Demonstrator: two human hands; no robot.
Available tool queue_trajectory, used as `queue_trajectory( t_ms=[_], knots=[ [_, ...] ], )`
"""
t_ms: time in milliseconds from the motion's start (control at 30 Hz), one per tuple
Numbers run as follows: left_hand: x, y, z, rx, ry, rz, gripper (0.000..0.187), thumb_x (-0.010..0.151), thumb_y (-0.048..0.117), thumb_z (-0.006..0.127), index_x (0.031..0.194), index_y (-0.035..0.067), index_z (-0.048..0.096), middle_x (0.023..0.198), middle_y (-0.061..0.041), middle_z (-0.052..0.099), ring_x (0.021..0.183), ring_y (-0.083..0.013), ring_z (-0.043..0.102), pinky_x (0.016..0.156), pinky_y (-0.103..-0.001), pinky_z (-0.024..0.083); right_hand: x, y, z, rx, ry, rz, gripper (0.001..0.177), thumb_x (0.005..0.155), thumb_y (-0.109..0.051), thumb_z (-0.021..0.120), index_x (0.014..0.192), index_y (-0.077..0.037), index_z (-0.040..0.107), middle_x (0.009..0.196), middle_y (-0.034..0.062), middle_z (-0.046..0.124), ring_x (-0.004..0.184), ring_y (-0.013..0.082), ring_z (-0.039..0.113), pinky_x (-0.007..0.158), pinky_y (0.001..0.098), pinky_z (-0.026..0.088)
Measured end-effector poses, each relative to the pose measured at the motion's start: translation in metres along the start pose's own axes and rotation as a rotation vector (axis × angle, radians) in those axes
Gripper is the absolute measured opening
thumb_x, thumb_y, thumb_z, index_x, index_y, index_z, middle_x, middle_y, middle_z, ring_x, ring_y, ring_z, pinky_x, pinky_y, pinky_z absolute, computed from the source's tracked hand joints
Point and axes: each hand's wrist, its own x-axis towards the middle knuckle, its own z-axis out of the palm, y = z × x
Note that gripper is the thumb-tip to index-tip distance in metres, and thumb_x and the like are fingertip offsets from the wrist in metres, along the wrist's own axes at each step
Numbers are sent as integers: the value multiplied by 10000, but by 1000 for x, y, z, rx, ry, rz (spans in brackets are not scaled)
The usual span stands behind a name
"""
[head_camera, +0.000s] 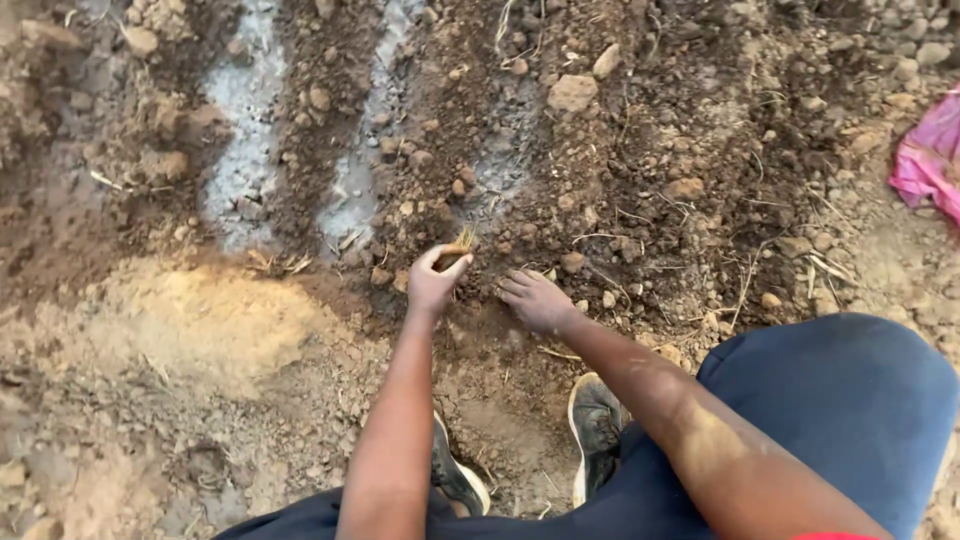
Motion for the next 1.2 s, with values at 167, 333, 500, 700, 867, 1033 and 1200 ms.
queue_trajectory(
  t_ms=[167,333,500,700,867,1033,1200],
  knots=[
    [4,-23,3,242,15,142,323,803,338,838,1037,119,802,981,-44,795,858,-152,739,781,-301,573,15,-6,-3,75,-48,16,642,898,-310,589,1483,-76,460,1544,97,435,1488,267,289,1228,423,183],
    [5,-54,9,293,13,115,327,844,381,822,1057,134,798,978,-66,807,856,-143,756,798,-298,571,26,-12,21,-5,-103,-49,559,1010,-319,525,1481,-19,508,1539,97,507,1499,265,361,1297,417,217],
    [7,-64,10,276,63,109,311,824,368,804,1053,157,812,965,-45,812,843,-143,763,783,-293,579,28,-26,9,160,-7,83,616,946,-368,523,1458,-29,487,1520,147,467,1482,307,313,1223,444,199],
    [2,-52,13,315,81,72,340,829,372,823,1049,116,795,950,-77,806,828,-162,762,775,-305,578,32,-35,-9,186,-157,155,638,978,-384,496,1514,-45,425,1571,137,411,1500,297,281,1257,462,148],
    [9,-71,14,340,129,227,334,825,353,839,1018,82,811,972,-96,792,832,-175,742,774,-316,571,40,-35,-5,133,-179,153,672,978,-435,474,1522,-52,377,1599,118,337,1509,270,227,1248,450,110],
    [0,-47,12,269,130,-64,337,788,359,820,1055,152,816,948,-45,811,799,-149,743,734,-315,580,46,-37,-22,89,-209,174,692,999,-484,448,1544,-67,358,1571,104,374,1483,244,267,1239,443,130],
    [-6,-46,8,314,146,12,345,815,375,821,1080,154,802,942,-73,802,792,-173,759,733,-319,575,46,-33,-28,116,-54,182,680,931,-508,525,1437,-54,518,1430,89,525,1303,222,432,1100,396,308]
  ],
)
